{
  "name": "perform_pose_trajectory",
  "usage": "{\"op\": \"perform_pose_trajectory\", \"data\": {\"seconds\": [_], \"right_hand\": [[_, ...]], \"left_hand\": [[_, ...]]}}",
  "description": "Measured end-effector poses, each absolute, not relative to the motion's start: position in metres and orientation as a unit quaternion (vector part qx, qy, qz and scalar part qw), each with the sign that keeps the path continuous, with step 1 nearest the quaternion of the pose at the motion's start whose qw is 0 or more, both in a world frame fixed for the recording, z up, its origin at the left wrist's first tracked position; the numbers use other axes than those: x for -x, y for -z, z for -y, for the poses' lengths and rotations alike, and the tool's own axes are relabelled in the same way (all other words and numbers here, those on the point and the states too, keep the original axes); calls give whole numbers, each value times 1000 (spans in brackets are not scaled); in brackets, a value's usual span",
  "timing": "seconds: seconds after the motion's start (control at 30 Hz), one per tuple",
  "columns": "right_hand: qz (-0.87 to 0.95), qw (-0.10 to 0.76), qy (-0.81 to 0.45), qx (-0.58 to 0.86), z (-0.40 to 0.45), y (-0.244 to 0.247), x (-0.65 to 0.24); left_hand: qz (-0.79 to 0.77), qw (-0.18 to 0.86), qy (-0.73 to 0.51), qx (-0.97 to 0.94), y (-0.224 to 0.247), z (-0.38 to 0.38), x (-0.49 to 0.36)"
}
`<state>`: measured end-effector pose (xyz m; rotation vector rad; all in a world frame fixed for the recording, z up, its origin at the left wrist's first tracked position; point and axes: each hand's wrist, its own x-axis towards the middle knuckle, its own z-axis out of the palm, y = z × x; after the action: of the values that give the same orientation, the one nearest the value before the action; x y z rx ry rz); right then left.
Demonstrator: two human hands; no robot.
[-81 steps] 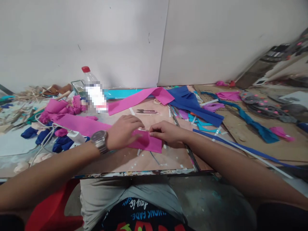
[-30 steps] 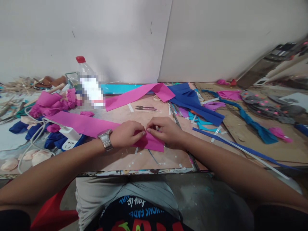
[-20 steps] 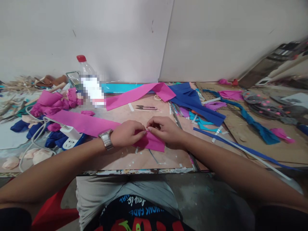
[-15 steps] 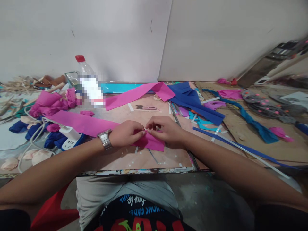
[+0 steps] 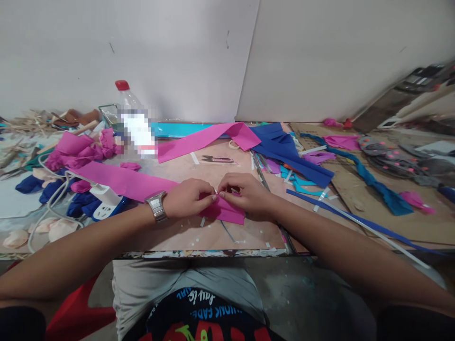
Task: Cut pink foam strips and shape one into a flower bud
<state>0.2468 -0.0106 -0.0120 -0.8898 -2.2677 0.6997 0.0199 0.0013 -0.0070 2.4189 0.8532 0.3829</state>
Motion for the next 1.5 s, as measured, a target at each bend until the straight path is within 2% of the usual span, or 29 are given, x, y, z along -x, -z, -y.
{"op": "perform_pose_trajectory", "data": {"seconds": [0.63, 1.23, 1.5], "right_hand": [[595, 373, -558, 443, 15, 21, -234], [571, 379, -571, 451, 10, 24, -236], [593, 361, -564, 446, 11, 25, -235]], "left_hand": [[-322, 297, -177, -882, 7, 0, -21], [-340, 291, -171, -878, 7, -3, -18], [-323, 341, -214, -856, 10, -4, -19]]}}
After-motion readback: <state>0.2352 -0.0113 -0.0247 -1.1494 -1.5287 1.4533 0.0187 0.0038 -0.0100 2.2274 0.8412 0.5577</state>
